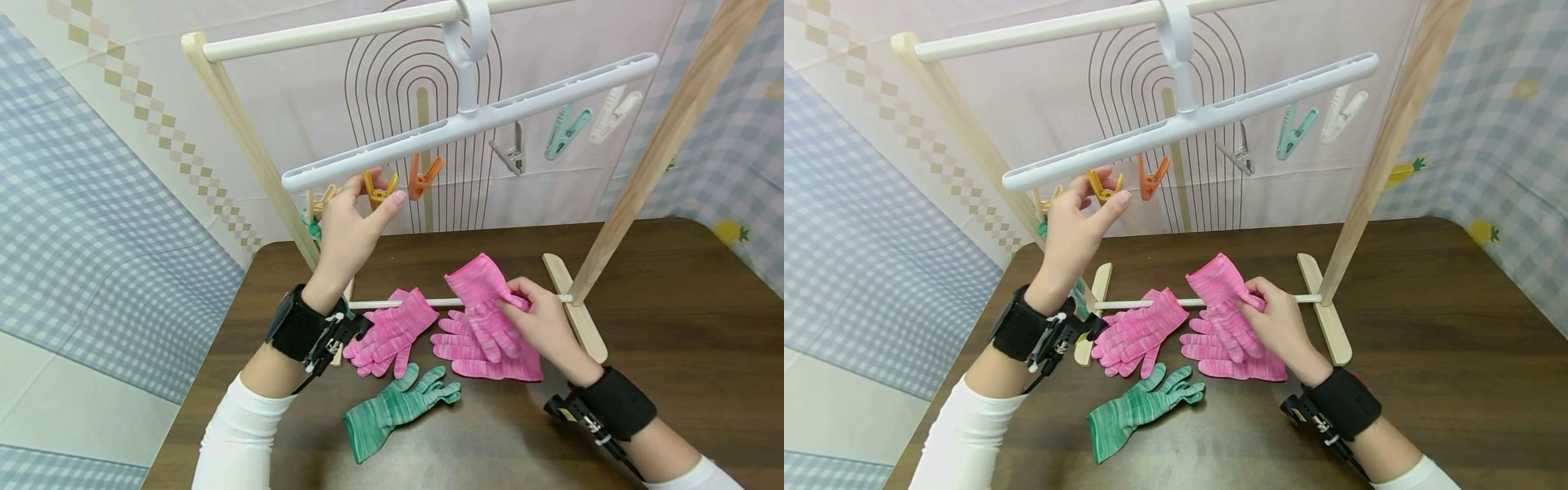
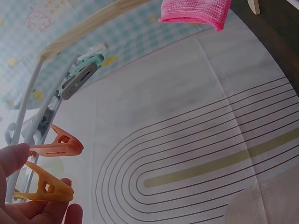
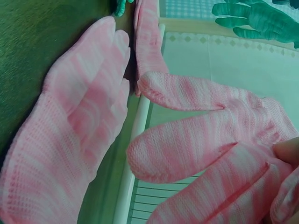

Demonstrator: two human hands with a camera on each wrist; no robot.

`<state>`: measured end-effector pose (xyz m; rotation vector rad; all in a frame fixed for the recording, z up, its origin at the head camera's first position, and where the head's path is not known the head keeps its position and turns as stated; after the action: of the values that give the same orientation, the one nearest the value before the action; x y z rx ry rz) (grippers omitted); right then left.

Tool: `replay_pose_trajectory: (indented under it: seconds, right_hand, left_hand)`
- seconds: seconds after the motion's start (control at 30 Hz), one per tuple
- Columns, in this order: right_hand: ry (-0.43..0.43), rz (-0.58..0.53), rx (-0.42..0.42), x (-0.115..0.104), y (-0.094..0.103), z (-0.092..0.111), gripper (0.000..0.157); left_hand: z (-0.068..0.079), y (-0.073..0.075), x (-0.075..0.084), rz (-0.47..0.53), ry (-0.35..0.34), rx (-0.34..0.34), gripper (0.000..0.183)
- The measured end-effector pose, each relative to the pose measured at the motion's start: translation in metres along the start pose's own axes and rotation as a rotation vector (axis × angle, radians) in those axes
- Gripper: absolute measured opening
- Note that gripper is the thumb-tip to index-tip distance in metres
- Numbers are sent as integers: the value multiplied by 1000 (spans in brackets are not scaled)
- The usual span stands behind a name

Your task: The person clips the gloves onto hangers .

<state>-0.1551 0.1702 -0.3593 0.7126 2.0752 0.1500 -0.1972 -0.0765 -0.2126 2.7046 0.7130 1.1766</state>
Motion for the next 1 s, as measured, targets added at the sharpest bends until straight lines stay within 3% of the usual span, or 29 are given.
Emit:
replay_pose_trajectory:
  seconds: [1.0]
  right_hand:
    - [12,-29,-10,-20,-9,-5,12]
  left_hand:
    - [0,-2,4,-63,17,26,46]
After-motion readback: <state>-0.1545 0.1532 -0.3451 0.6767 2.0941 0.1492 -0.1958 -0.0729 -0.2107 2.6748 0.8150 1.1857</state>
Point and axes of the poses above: each hand's wrist, its own z-axis away from the middle knuckle, its own y-axis out of the back of the hand, x = y × z, the point moved 3 cm from there along -z, towards the middle knuckle, and after that the axes turned 12 degrees about x, right-handed, at the moved point
